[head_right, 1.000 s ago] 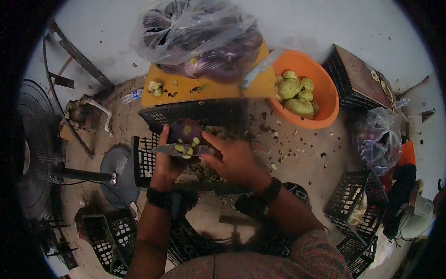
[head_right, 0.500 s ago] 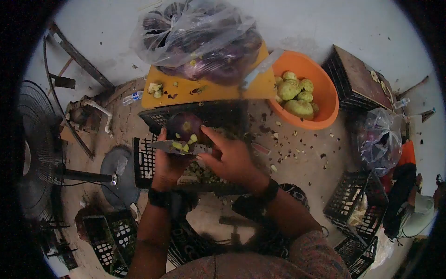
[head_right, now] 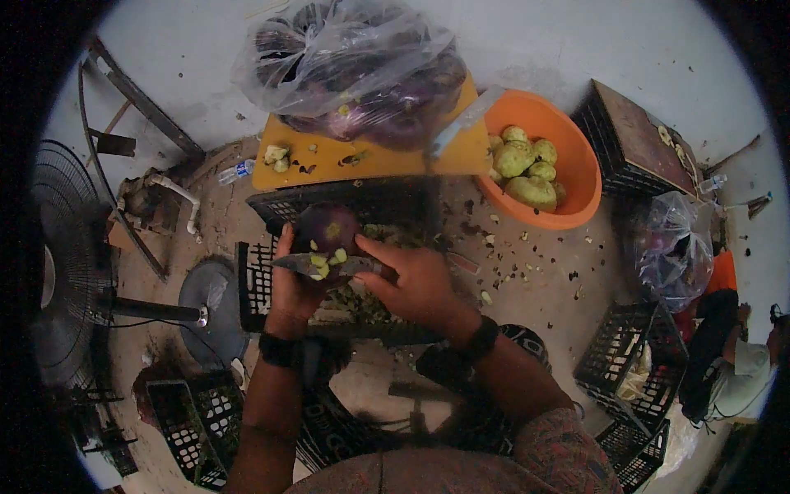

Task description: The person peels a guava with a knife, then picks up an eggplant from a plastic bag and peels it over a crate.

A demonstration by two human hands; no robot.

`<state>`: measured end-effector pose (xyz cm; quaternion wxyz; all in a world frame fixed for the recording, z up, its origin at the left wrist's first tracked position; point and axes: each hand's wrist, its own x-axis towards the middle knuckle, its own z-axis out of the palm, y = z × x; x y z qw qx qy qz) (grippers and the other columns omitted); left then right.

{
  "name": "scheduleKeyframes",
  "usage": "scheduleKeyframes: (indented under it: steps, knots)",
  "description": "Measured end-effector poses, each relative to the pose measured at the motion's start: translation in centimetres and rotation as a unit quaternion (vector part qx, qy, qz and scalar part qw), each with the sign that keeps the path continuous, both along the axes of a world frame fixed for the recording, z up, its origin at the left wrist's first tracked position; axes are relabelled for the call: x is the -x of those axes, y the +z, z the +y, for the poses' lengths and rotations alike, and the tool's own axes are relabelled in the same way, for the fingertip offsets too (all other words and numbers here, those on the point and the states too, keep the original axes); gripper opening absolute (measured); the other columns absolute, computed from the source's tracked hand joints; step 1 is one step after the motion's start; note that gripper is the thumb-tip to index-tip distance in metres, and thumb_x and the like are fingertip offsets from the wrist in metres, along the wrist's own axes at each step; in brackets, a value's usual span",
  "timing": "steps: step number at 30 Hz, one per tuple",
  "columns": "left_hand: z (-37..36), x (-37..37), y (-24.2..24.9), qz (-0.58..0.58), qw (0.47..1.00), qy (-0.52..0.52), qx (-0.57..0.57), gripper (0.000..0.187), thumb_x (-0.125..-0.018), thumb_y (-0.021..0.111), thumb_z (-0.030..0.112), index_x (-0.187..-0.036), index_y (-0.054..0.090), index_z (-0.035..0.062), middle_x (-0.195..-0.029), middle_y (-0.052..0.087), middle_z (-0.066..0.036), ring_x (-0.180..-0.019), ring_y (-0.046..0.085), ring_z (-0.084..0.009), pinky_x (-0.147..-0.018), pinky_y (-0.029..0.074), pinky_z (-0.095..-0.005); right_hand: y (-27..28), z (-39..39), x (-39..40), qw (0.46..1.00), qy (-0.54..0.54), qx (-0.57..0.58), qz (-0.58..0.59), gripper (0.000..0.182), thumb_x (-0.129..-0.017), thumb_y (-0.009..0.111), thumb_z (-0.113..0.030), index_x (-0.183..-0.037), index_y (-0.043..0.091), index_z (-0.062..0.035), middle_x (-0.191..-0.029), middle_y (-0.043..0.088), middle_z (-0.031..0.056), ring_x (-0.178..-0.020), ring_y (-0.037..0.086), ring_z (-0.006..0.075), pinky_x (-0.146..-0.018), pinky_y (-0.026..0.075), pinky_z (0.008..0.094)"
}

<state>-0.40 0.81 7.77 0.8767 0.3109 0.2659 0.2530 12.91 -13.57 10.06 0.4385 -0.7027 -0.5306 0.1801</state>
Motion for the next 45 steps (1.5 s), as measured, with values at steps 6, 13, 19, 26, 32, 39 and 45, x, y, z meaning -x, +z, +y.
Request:
scheduleKeyframes:
  steps: [6, 13, 19, 26, 32, 39, 45]
  knots:
    - [-0.3, 1.0, 0.1, -0.019, 0.996, -0.018, 0.08, 0.055, -0.089, 0.038, 0.051, -0.123, 0.047, 0.0082, -0.119, 0.054, -0.011, -0.11, 0.051, -0.0271, -0.096, 0.038, -0.0437, 0.1, 0.0, -0.1, 1.0, -0.003, 0.026, -0.015, 0.053, -0.076, 0.067, -0.034, -0.124, 0.052, -0.0161, -0.066, 0.061, 0.0116, -0.058, 0.06, 0.0282, -0.056, 0.047, 0.0356]
    - [-0.5, 0.5, 0.1, -0.046, 0.995, -0.066, 0.052, 0.049, -0.088, 0.043, 0.044, -0.121, 0.049, 0.0086, -0.117, 0.055, -0.01, -0.108, 0.052, -0.0259, -0.095, 0.039, -0.0426, 0.8, 0.0, 0.5, 0.999, -0.02, 0.044, -0.003, 0.059, -0.076, 0.067, -0.032, -0.129, 0.047, -0.0175, -0.064, 0.06, 0.0095, -0.056, 0.06, 0.0276, -0.055, 0.047, 0.035]
    - [-0.6, 0.5, 0.1, -0.042, 0.996, -0.052, 0.056, 0.047, -0.088, 0.043, 0.043, -0.119, 0.051, 0.0086, -0.115, 0.057, -0.01, -0.105, 0.054, -0.0253, -0.091, 0.041, -0.0428, 0.4, -0.1, 0.3, 1.0, -0.011, -0.001, -0.028, 0.054, -0.076, 0.068, -0.033, -0.125, 0.051, -0.0174, -0.065, 0.06, 0.0098, -0.057, 0.06, 0.0279, -0.055, 0.047, 0.0354]
    - [-0.5, 0.7, 0.8, -0.013, 0.998, -0.036, 0.045, 0.047, -0.088, 0.042, 0.043, -0.119, 0.051, 0.0081, -0.113, 0.058, -0.01, -0.103, 0.056, -0.0287, -0.089, 0.042, -0.0472, 0.4, -0.1, -0.1, 0.998, 0.012, -0.055, -0.032, 0.05, -0.074, 0.07, -0.016, -0.121, 0.055, -0.0102, -0.051, 0.05, 0.0085, -0.042, 0.045, 0.0126, -0.046, 0.04, 0.0262]
    - [-0.1, 1.4, 0.3, -0.033, 0.996, -0.049, 0.061, 0.047, -0.086, 0.043, 0.043, -0.119, 0.052, 0.0098, -0.112, 0.058, -0.011, -0.103, 0.055, -0.0288, -0.088, 0.042, -0.0499, 0.8, -0.4, -0.3, 0.999, 0.013, -0.029, -0.028, 0.049, -0.075, 0.068, -0.025, -0.121, 0.055, -0.0145, -0.059, 0.055, 0.0103, -0.051, 0.053, 0.0207, -0.051, 0.043, 0.0318]
    - [-0.4, 1.1, 0.3, -0.083, 0.995, -0.047, 0.009, 0.046, -0.087, 0.043, 0.043, -0.119, 0.051, 0.0111, -0.111, 0.058, -0.01, -0.102, 0.056, -0.0274, -0.088, 0.042, -0.0474, 1.5, -0.3, 0.4, 0.999, 0.0, 0.024, 0.043, 0.067, -0.076, 0.067, -0.03, -0.134, 0.038, -0.0141, -0.065, 0.06, 0.0117, -0.058, 0.058, 0.0302, -0.056, 0.046, 0.0377]
    - [-0.9, 0.4, 0.2, -0.107, 0.993, -0.035, 0.038, 0.046, -0.089, 0.046, 0.031, -0.131, 0.035, 0.0155, -0.128, 0.044, -0.007, -0.117, 0.045, -0.0256, -0.097, 0.039, -0.0414, 1.5, -0.2, 0.3, 0.998, 0.003, 0.019, 0.059, 0.069, -0.076, 0.067, -0.027, -0.134, 0.035, -0.008, -0.065, 0.058, 0.0129, -0.056, 0.058, 0.0288, -0.056, 0.045, 0.0355]
